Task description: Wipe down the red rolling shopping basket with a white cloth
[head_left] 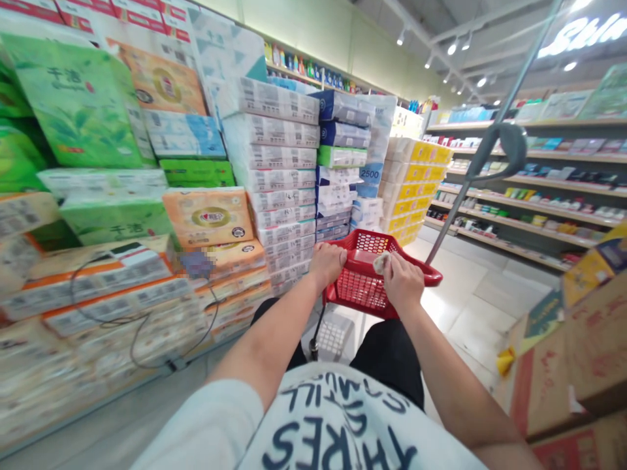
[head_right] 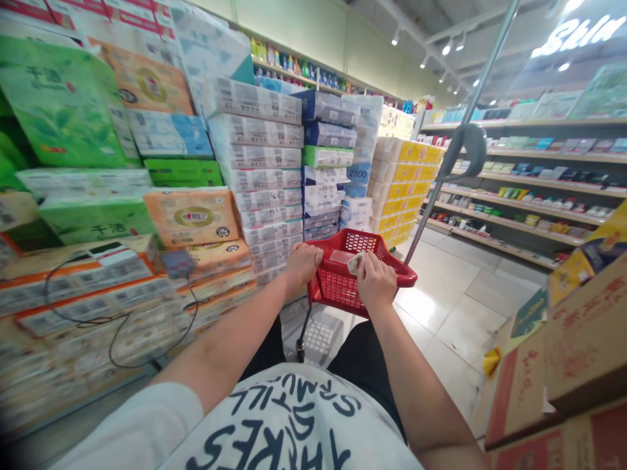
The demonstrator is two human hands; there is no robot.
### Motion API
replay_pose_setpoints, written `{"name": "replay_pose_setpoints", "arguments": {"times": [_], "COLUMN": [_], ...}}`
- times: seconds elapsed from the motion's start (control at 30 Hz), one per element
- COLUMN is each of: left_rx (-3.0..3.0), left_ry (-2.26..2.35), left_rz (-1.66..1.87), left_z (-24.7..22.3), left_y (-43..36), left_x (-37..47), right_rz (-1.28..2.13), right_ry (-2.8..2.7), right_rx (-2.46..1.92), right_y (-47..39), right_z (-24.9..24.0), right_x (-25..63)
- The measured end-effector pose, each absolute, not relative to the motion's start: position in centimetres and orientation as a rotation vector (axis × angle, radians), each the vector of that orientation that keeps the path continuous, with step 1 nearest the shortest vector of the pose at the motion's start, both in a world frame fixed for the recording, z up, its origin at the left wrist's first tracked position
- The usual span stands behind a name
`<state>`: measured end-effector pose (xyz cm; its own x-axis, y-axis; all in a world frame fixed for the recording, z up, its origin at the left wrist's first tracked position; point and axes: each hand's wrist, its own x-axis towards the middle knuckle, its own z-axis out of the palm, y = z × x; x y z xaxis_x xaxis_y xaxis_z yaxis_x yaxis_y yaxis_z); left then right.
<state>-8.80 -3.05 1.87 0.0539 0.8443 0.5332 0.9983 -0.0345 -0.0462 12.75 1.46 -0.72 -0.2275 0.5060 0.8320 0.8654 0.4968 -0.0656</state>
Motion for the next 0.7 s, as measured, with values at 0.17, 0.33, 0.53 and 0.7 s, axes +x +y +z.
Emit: {"name": "replay_pose_setpoints", "arguments": {"times": [0.17, 0.33, 0.53, 0.7], "left_rx": [-1.962, -2.019, -2.017, -2.015], "left_ry": [-1.836, -1.890, -1.968, -1.876], "left_rz": [-0.438, -0.348, -0.298, -0.258], "left_z": [2.1, 2.6, 3.3, 3.3], "left_y": [-3.6, -3.1, -3.1, -4.1], "left_x": [-9.2, -9.5, -9.0, -8.8], "right_rz": [-0.505, -0.399, -0.338, -0.423], "right_ry": [-1.951, -1.961, -2.011, -2.006], "right_rx": [-0.999, -1.132, -1.212, -0.950], "right_y": [-0.1, 0.0, 0.2, -0.6], "right_z": [-1.9, 0.1, 1.6, 0.2], "right_x": [13.6, 12.7, 10.2, 11.2]}}
